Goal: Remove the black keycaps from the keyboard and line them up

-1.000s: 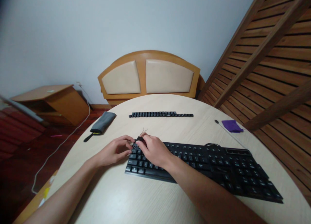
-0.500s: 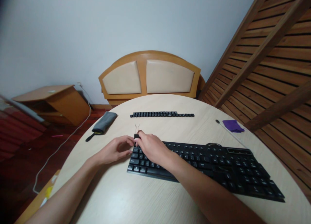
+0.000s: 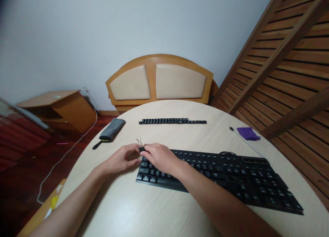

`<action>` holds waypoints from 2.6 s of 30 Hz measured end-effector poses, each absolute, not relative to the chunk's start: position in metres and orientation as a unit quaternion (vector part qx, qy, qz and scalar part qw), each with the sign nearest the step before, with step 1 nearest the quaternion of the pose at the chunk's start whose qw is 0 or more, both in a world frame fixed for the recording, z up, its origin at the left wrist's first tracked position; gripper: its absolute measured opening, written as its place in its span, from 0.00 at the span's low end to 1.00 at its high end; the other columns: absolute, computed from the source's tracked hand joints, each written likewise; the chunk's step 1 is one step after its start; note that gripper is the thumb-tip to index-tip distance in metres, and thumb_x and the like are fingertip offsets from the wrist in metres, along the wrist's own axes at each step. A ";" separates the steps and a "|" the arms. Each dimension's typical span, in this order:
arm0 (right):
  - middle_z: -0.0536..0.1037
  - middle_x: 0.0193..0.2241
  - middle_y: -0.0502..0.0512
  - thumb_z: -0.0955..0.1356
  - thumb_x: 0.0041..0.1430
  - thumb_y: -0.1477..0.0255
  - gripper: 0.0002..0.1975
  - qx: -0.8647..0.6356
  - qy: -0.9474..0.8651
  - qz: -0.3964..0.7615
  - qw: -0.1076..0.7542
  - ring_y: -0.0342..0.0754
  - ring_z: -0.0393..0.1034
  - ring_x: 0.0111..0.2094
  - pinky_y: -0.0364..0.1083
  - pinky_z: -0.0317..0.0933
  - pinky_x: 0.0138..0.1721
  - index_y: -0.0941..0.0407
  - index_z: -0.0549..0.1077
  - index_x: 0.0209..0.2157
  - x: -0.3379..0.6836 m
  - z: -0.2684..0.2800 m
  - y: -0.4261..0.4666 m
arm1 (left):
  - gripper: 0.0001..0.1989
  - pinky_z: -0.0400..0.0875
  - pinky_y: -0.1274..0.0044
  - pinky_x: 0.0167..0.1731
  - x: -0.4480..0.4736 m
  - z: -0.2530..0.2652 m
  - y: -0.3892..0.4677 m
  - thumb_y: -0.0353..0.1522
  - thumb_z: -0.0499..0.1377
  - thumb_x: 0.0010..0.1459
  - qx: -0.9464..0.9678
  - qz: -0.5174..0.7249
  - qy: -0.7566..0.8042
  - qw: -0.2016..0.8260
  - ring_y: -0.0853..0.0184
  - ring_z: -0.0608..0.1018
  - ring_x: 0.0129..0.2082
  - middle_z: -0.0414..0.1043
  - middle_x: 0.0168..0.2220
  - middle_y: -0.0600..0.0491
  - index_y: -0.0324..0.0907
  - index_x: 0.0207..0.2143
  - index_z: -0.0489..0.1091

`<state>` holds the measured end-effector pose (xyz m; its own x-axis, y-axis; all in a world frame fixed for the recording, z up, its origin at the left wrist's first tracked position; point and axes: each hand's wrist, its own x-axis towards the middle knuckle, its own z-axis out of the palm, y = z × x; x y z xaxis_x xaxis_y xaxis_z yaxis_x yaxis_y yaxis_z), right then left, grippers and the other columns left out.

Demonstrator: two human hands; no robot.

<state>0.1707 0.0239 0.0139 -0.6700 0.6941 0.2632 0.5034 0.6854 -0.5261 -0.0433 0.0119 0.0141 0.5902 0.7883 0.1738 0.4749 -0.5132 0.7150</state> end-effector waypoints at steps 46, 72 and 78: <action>0.82 0.32 0.57 0.61 0.67 0.67 0.08 -0.372 -0.789 0.357 0.333 0.51 0.78 0.34 0.45 0.65 0.32 0.56 0.67 0.37 0.176 0.003 0.021 | 0.08 0.70 0.70 0.49 -0.034 0.001 0.011 0.35 0.63 0.57 0.732 0.317 0.414 0.439 0.61 0.75 0.48 0.71 0.49 0.44 0.39 0.32 0.72; 0.82 0.39 0.59 0.63 0.65 0.61 0.11 -0.342 -0.615 0.520 0.485 0.49 0.78 0.38 0.49 0.72 0.42 0.55 0.63 0.39 0.170 -0.007 0.035 | 0.16 0.70 0.73 0.43 -0.002 -0.012 0.005 0.35 0.66 0.53 0.626 0.431 0.462 0.457 0.65 0.78 0.38 0.76 0.35 0.53 0.41 0.42 0.67; 0.81 0.39 0.62 0.61 0.66 0.62 0.12 -0.408 -0.604 0.486 0.482 0.48 0.78 0.34 0.44 0.69 0.30 0.56 0.64 0.37 0.174 -0.002 0.038 | 0.21 0.69 0.69 0.49 -0.004 -0.013 0.004 0.33 0.66 0.54 0.689 0.393 0.453 0.407 0.63 0.76 0.44 0.75 0.46 0.49 0.42 0.50 0.69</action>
